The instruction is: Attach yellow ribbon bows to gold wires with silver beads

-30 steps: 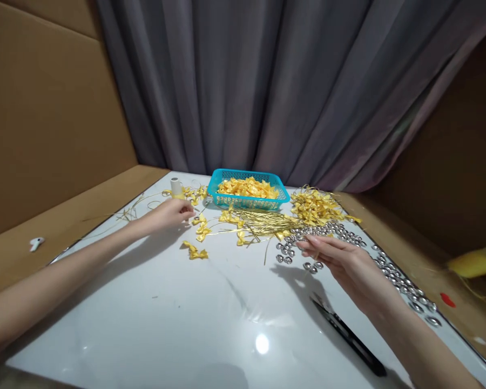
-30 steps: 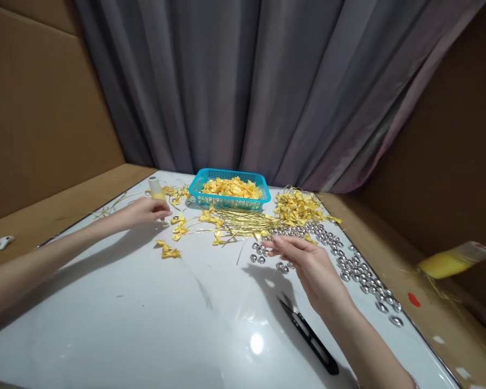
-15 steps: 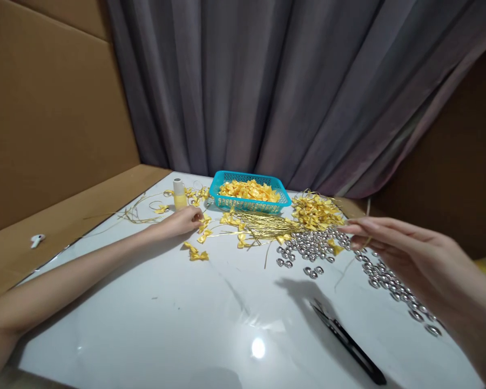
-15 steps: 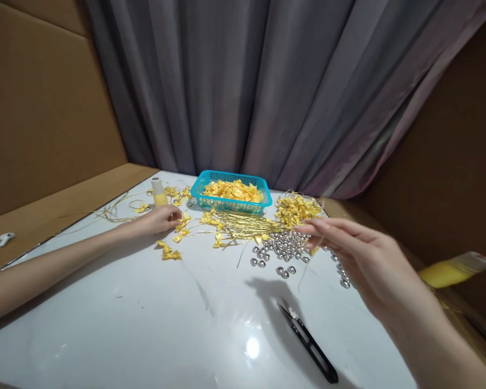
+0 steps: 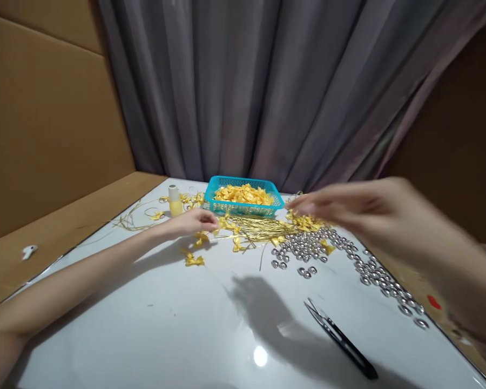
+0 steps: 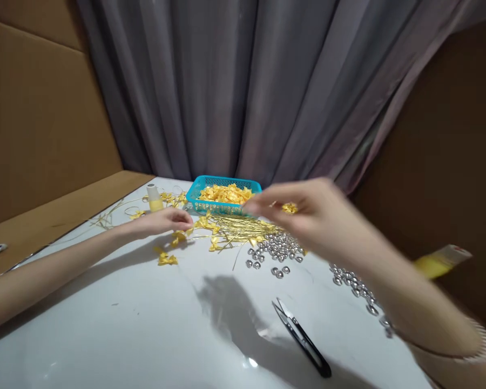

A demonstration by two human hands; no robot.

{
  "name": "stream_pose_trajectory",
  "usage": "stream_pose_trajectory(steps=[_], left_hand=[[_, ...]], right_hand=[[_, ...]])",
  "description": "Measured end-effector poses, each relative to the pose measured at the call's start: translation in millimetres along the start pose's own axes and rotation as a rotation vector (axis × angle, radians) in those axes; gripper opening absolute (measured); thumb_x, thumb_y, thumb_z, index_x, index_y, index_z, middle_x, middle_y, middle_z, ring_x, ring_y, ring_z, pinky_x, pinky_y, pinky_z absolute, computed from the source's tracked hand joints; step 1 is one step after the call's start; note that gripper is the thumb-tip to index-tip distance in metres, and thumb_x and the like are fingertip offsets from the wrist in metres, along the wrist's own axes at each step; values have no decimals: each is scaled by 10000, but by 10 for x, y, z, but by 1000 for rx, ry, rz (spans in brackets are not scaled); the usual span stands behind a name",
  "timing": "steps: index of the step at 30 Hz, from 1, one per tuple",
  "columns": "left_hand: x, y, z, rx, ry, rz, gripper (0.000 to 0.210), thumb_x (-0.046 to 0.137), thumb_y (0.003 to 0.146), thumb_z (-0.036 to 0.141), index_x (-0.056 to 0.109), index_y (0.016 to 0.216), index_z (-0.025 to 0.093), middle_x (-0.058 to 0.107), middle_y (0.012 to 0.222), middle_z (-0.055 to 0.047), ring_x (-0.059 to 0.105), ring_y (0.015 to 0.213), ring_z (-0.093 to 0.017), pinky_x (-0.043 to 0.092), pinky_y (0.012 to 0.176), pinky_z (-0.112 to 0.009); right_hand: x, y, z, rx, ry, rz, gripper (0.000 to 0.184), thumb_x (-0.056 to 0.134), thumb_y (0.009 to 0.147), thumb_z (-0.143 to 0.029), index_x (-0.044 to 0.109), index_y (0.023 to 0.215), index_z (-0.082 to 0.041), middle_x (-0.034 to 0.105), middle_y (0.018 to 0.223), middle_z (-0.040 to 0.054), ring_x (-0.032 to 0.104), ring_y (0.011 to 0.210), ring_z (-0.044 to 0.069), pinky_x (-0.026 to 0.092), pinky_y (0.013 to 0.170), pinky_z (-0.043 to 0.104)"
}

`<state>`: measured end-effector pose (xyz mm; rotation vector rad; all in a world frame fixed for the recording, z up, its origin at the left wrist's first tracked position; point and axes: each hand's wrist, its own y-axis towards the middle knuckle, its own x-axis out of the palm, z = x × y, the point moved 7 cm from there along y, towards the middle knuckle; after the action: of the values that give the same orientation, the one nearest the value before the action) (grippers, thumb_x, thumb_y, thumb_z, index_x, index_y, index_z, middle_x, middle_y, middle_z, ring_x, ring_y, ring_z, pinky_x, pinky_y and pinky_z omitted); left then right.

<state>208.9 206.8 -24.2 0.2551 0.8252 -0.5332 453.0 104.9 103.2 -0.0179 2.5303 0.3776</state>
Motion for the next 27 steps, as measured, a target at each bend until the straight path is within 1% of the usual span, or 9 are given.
stream_pose_trajectory(steps=[1, 2, 3, 5, 9, 17, 23, 25, 27], left_hand=[[75, -47, 124, 14, -162, -82, 216, 548, 786, 357, 619, 823, 156, 635, 765, -38, 552, 697, -150, 414, 622, -231], [148, -100, 250, 26, -287, -154, 206, 572, 781, 356, 626, 819, 161, 629, 752, -27, 543, 680, -139, 402, 613, -224], [221, -154, 359, 24, -370, -216, 184, 587, 780, 344, 631, 810, 168, 620, 727, -16, 532, 661, -130, 386, 593, -217], [368, -250, 547, 22, -487, -331, 130, 610, 769, 303, 639, 788, 179, 611, 702, -5, 520, 645, -121, 370, 578, -213], [506, -313, 731, 15, -578, -373, 68, 632, 754, 251, 646, 769, 186, 588, 671, 18, 497, 611, -106, 347, 563, -209], [605, -319, 792, 34, -504, -416, 145, 610, 799, 320, 673, 866, 208, 631, 803, -8, 541, 702, -116, 387, 607, -207], [639, -268, 910, 276, -273, -259, 166, 585, 825, 299, 692, 872, 182, 666, 773, -22, 574, 703, -132, 416, 636, -224], [593, -279, 946, 364, -151, -102, 206, 553, 851, 317, 695, 897, 176, 672, 777, -34, 578, 710, -143, 419, 662, -244], [537, -307, 941, 370, -81, 58, 236, 531, 866, 329, 700, 915, 172, 686, 811, -49, 583, 731, -156, 419, 694, -264]], right_hand=[[273, -21, -53, -98, -80, -159, 118, 724, 656, -348, 758, 716, -252, 717, 805, 47, 639, 778, 270, 470, 693, 379], [507, -47, -49, -156, -102, -291, 93, 681, 708, -313, 752, 704, -254, 715, 890, 39, 634, 865, 265, 463, 763, 381], [681, -68, -23, -205, -74, -379, 119, 651, 744, -301, 747, 689, -256, 709, 934, 34, 625, 917, 256, 454, 808, 376], [894, -80, 134, -172, 19, -472, 140, 629, 775, -288, 741, 705, -244, 685, 1023, 43, 618, 939, 238, 459, 806, 359], [1051, -128, 364, -68, 225, -550, 130, 629, 780, -283, 739, 759, -217, 695, 906, 57, 625, 835, 200, 476, 720, 312], [1044, -279, 478, 103, 322, -496, 210, 656, 757, -375, 719, 698, -184, 685, 692, 42, 591, 631, 149, 480, 636, 285], [1033, -348, 605, 171, 352, -532, 272, 637, 769, -406, 687, 677, -156, 661, 602, 45, 603, 579, 147, 480, 603, 281], [998, -347, 649, 154, 309, -484, 263, 621, 786, -381, 673, 676, -148, 643, 574, 40, 592, 551, 142, 469, 580, 273], [928, -339, 640, 44, 166, -374, 245, 583, 819, -325, 660, 673, -142, 635, 590, 44, 583, 559, 140, 452, 574, 268]])
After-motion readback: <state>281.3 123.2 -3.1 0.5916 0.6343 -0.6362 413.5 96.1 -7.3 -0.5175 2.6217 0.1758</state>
